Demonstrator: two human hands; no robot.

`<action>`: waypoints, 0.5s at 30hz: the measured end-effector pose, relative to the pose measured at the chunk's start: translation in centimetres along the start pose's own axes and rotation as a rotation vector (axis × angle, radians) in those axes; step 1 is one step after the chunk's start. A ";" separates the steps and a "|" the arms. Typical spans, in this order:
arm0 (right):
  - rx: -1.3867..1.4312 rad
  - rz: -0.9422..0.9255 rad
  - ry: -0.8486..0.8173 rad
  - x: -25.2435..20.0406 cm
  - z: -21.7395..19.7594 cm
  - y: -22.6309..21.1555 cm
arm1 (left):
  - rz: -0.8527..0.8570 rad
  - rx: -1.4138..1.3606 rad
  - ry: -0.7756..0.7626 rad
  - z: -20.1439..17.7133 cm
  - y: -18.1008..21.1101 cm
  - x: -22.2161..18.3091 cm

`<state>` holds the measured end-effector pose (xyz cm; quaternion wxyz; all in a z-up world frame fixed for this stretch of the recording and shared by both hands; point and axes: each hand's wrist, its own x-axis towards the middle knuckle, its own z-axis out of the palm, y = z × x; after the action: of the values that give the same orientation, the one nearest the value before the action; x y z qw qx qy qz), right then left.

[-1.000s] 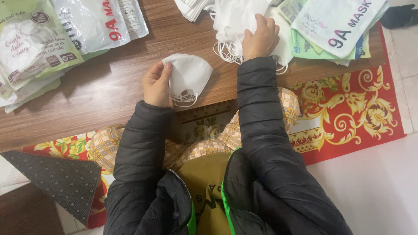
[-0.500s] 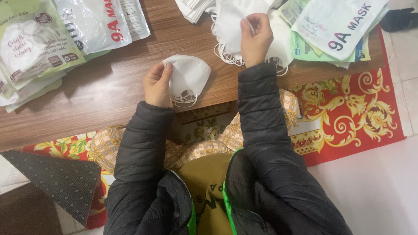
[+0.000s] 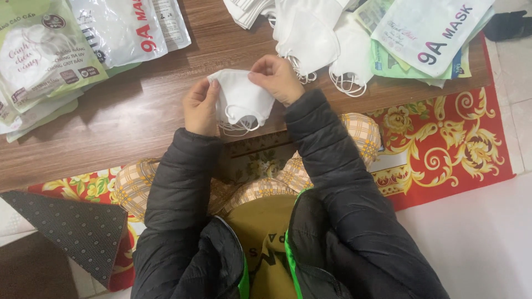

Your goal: Inspecting and stacking white face masks on a wooden table

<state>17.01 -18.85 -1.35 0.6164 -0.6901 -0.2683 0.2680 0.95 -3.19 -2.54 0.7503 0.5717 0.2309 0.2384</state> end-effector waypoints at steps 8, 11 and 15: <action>-0.028 0.008 0.021 0.1 0.4 0.1 | -0.026 0.035 -0.024 0.5 0.9 -0.2; -0.006 0.045 0.024 0.3 0.5 0.8 | 0.005 0.025 0.036 1.1 0.4 -0.3; 0.037 0.049 0.027 0.2 0.9 1.9 | 0.041 0.027 0.066 1.5 0.6 -0.6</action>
<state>16.63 -18.26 -3.34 0.6259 -0.6885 -0.2380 0.2785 1.40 -4.55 -1.56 0.7294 0.5783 0.2469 0.2693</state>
